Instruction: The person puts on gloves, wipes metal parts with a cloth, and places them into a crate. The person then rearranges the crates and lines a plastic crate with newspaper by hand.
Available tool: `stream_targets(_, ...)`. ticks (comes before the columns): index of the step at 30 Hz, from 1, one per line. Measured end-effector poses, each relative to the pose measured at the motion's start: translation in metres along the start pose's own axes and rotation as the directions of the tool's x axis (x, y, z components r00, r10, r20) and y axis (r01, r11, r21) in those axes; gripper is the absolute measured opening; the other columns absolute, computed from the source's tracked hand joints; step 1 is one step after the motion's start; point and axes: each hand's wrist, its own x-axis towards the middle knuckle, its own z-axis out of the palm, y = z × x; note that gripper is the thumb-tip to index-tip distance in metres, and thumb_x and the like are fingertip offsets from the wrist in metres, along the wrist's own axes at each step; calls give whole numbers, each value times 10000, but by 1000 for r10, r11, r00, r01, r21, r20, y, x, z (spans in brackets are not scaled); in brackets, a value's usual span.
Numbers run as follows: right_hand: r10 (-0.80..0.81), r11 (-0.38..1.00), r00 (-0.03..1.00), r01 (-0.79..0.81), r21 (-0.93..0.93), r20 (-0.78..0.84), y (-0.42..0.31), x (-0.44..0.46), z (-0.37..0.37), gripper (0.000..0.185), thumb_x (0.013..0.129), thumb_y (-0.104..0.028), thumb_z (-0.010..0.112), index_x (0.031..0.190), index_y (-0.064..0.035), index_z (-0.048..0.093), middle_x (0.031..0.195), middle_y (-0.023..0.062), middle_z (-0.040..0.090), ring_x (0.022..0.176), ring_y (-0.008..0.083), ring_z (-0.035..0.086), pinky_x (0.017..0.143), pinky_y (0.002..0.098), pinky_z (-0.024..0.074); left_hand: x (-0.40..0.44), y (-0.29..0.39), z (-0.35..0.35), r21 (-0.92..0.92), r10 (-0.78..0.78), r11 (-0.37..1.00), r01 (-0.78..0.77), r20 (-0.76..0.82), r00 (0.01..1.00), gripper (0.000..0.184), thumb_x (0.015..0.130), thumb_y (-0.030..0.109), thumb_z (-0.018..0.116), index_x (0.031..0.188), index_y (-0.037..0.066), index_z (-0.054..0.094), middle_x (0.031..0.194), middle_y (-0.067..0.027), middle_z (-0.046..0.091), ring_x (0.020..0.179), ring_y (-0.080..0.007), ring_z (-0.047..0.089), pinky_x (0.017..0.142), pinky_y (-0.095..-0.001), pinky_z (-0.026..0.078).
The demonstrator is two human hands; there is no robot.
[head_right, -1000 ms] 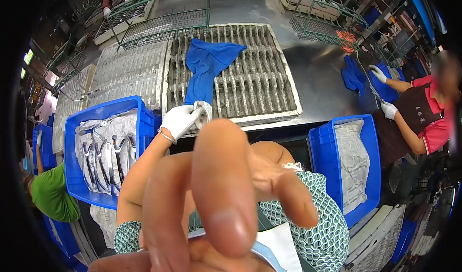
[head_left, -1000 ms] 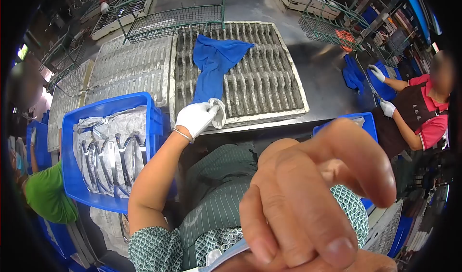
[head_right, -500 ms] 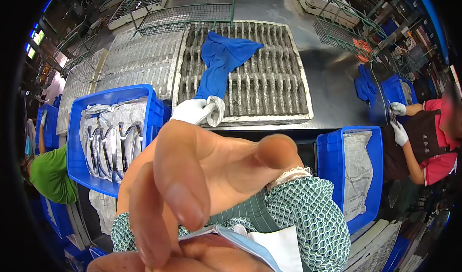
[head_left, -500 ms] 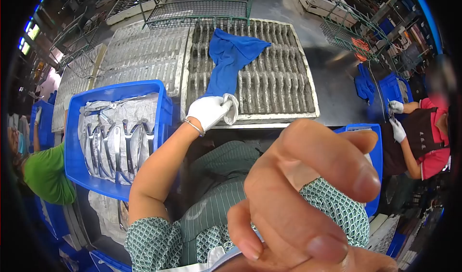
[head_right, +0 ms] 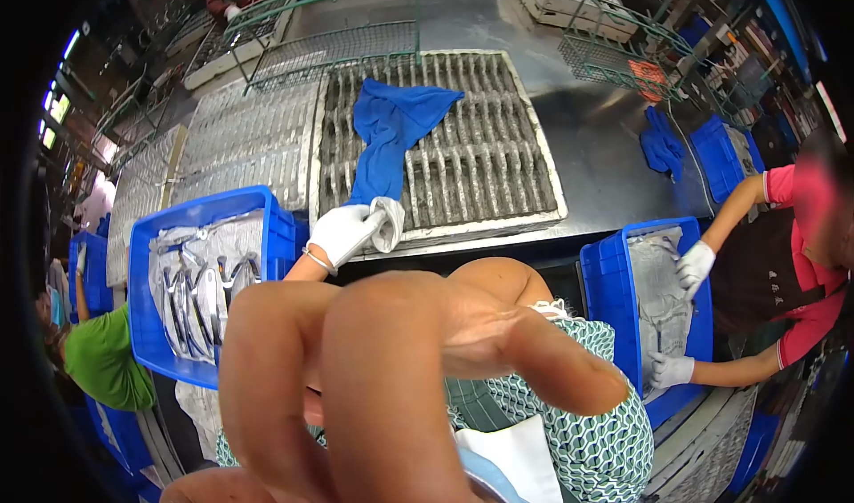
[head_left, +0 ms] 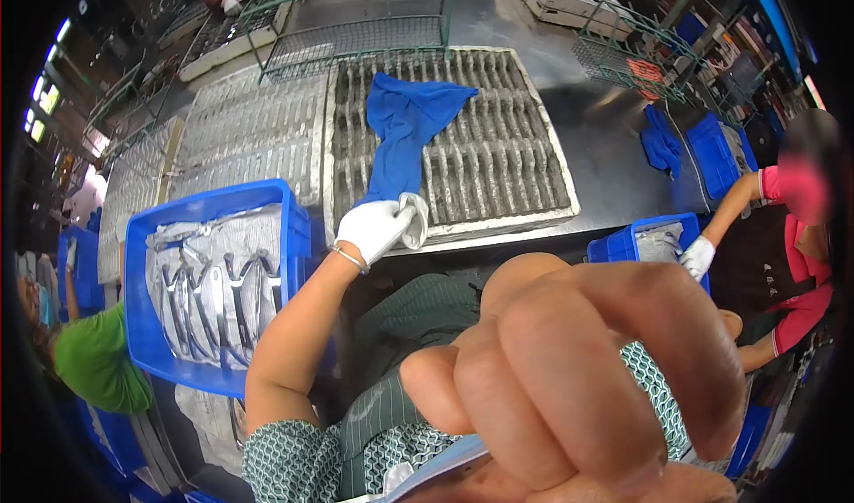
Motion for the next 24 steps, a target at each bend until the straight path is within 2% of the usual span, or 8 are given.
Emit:
stream_targets(6,-32,999,998,31,22,57,14,-5,-12,441,897,-397,577,1175,-73,469,1081,255,503,992,329,538,877,455,407,-2,0,2,22,34,999,-34,-8,999,492,907,472,431,899,55,692,859,-197,665,848,-364,636,769,-424,483)
stream_targets(9,-36,999,997,35,19,70,14,-6,-14,436,898,-397,576,1175,-76,472,1079,249,504,990,325,537,878,453,405,-4,6,-1,41,4,999,-5,15,1000,490,908,470,429,910,57,694,866,-197,666,852,-365,636,773,-423,483)
stream_targets(15,-50,996,998,52,-68,31,-8,-6,-6,428,899,-396,574,1173,-82,476,1075,236,505,986,316,533,878,449,402,-4,10,-3,72,7,997,-9,30,1000,488,911,466,421,913,62,694,863,-198,666,853,-363,637,775,-421,484)
stream_targets(24,-73,993,997,72,-88,-9,-13,-6,5,416,902,-394,571,1171,-90,483,1069,216,506,981,304,528,878,443,398,-6,10,-2,84,-4,996,2,24,1000,487,914,466,418,923,66,695,857,-197,666,848,-364,639,774,-424,486)
